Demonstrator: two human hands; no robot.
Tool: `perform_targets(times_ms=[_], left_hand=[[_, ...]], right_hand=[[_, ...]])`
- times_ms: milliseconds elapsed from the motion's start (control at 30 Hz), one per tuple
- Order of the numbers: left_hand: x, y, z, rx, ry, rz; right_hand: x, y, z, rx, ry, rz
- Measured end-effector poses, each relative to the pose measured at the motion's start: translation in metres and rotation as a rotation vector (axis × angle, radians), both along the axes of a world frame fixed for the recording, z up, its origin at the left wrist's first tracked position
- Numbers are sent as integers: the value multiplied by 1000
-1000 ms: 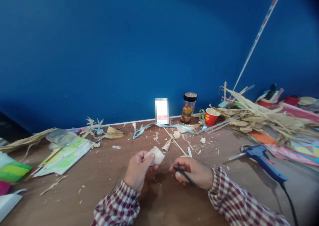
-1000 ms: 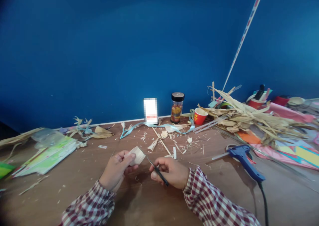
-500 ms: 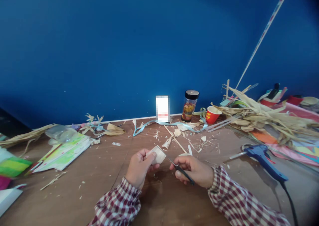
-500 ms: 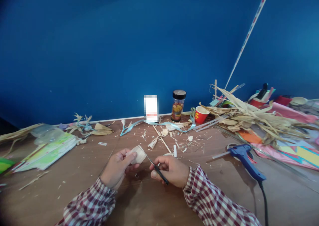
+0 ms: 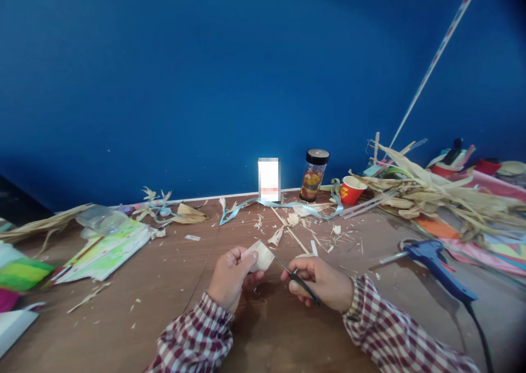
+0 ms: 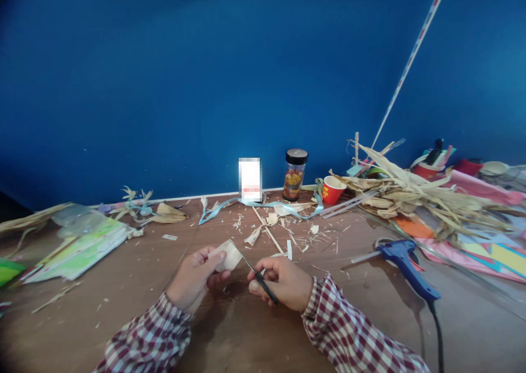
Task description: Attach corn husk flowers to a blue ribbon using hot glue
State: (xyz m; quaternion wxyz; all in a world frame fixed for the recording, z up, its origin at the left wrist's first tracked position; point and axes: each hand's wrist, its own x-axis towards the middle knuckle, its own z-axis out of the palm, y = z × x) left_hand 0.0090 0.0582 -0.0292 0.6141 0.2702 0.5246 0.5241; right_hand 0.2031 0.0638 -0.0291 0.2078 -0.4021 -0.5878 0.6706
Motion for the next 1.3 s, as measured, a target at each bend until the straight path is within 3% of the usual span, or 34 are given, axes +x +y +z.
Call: perform_targets(times_ms=[1300], left_hand=[[0, -1, 3, -49, -54, -12]], right_hand=[[0, -1, 2, 66, -83, -32]])
